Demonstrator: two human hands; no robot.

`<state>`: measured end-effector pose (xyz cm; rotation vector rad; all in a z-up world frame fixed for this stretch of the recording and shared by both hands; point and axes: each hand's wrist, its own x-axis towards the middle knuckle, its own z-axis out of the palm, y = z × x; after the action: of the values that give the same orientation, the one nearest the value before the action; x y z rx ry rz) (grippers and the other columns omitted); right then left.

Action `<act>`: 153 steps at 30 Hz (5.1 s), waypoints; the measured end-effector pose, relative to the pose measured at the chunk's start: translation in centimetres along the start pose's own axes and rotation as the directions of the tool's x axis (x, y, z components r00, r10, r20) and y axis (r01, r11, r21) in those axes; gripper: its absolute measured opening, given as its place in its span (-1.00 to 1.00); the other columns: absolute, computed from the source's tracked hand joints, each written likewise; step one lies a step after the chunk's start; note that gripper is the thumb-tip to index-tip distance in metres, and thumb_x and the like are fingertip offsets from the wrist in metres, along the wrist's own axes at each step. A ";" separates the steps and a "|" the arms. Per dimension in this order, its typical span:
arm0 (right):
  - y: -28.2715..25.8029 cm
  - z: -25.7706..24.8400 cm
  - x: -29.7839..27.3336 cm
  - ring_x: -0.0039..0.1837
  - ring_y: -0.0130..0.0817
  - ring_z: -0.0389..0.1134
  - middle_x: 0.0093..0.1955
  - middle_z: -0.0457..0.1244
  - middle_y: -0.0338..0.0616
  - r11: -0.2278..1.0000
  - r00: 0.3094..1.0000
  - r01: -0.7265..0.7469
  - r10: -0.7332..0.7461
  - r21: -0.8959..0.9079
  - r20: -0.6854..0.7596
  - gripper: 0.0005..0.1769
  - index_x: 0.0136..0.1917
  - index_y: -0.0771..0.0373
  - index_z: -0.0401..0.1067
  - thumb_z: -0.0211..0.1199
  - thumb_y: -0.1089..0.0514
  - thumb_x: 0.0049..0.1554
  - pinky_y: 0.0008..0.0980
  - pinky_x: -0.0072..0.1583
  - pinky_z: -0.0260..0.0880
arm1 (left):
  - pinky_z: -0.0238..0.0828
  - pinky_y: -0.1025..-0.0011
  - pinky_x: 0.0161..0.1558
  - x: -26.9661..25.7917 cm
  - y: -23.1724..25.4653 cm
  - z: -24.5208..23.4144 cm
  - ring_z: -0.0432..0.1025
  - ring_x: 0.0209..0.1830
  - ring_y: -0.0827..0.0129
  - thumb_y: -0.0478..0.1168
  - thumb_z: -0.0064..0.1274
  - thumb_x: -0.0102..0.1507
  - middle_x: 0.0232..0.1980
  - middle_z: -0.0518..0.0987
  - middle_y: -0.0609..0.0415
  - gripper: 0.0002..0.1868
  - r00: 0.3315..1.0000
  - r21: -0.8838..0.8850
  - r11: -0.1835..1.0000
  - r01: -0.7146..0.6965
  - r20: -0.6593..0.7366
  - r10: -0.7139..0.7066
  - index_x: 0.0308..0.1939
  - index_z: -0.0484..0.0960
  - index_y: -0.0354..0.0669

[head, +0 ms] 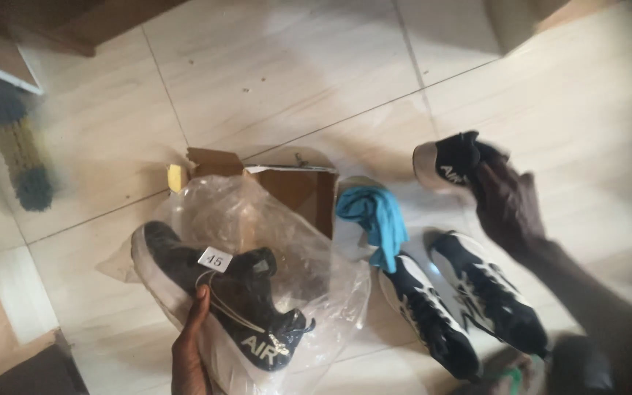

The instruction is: Packing a pair of shoes into a box and cleaning another pair with a cloth.

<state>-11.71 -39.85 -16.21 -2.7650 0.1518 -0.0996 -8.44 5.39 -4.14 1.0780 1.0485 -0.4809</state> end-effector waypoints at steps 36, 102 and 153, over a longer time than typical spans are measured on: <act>-33.0 -54.0 -15.7 -0.03 -0.29 0.31 0.01 0.32 -0.03 0.158 0.557 -0.489 0.813 0.858 0.168 -0.59 0.31 0.39 0.48 0.34 0.07 0.32 -0.25 0.01 0.30 | 0.39 0.20 0.27 -38.0 19.6 4.4 0.45 0.25 0.20 0.14 0.09 0.30 0.31 0.55 0.01 -0.32 0.754 -0.385 0.899 -0.211 0.521 0.400 0.40 0.44 -0.14; -40.8 -58.0 -10.3 0.56 -0.39 0.12 0.60 0.13 -0.10 0.667 0.905 -0.037 -0.294 0.744 0.308 -0.34 0.59 0.19 0.10 0.01 0.33 0.23 -0.43 0.48 0.07 | 0.58 0.28 0.03 -50.1 29.6 6.9 0.59 -0.05 0.27 0.08 0.14 0.26 0.08 0.66 0.00 -0.43 0.558 -0.253 0.953 -0.166 0.773 0.303 0.29 0.53 -0.07; -36.0 -51.9 -11.4 -0.40 -0.31 0.44 -0.27 0.41 0.01 -0.309 0.669 -0.710 -0.013 0.633 0.743 -0.56 0.14 0.39 0.46 0.04 -0.03 0.28 -0.33 -0.34 0.51 | 0.63 0.27 -0.12 -46.6 22.2 5.5 0.60 -0.21 0.19 0.08 0.28 0.11 -0.04 0.64 -0.12 -0.29 0.594 -0.036 0.979 -0.199 0.791 0.150 0.20 0.54 -0.29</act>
<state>-24.31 -23.75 44.66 -0.7990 0.5841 0.5068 -10.53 3.08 47.63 0.8517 0.1211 -0.7405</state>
